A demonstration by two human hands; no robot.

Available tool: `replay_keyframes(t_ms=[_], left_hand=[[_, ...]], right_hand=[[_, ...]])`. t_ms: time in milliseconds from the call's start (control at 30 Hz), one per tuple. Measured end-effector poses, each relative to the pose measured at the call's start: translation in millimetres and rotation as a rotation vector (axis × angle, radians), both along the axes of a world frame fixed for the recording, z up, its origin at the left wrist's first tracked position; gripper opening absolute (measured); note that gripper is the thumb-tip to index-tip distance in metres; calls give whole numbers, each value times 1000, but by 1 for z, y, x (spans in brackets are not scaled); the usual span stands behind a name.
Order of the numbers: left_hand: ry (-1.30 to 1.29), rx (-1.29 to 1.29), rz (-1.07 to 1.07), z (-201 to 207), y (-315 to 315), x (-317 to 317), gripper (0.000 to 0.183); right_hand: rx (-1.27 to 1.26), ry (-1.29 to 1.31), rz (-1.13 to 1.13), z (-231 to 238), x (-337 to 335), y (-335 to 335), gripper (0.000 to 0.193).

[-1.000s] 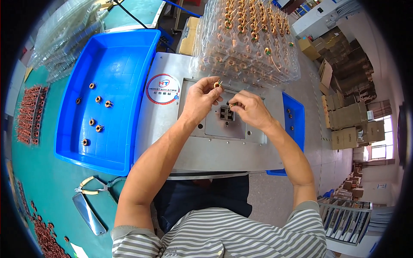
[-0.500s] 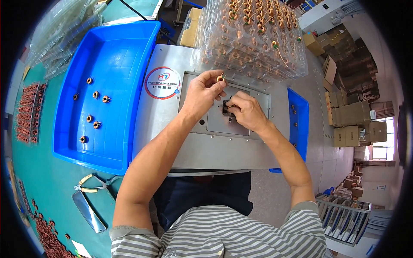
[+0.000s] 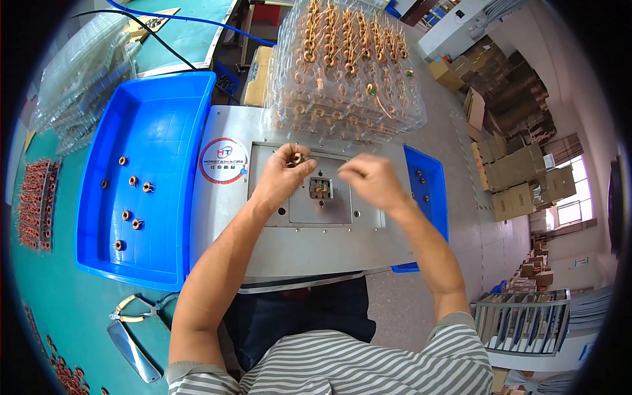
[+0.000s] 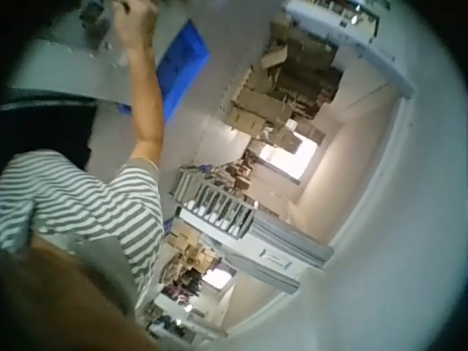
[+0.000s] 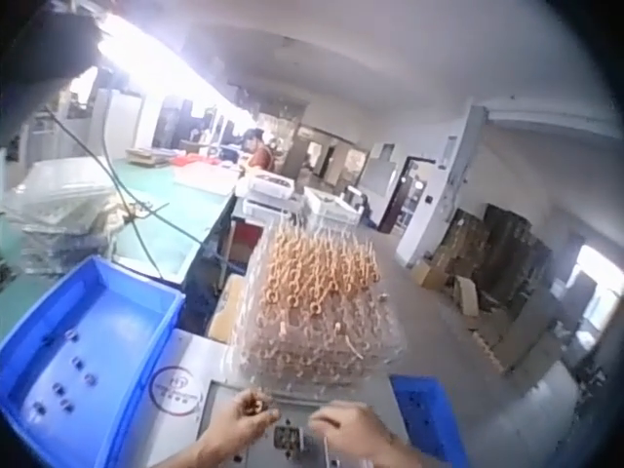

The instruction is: The worker is assembling small hardware components using a bench-top assembly machine and trays of parts.

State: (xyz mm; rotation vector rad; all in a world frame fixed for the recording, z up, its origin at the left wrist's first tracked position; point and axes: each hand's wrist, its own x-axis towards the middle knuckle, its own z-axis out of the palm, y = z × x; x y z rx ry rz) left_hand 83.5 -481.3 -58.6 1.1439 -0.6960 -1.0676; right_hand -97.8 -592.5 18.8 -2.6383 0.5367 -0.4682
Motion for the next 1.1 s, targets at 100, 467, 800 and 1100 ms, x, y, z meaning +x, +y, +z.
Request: replay_keyframes(t_ms=[100,467,800,1100], left_hand=[[-322,27,6,3,16,1,26],[-1238,19,-107,18,32,-26,20],[188,-65,-84,37,34,2,27],[319,-210,-1,13,44,18,37]], right_hand=[[-77,-244,-233,54,-8,-6,16],[-273,-129,8,124,40,-48,45],[240,-649,-72,105,38,-31,26],[618,-88,-53,33,-1,50,45]])
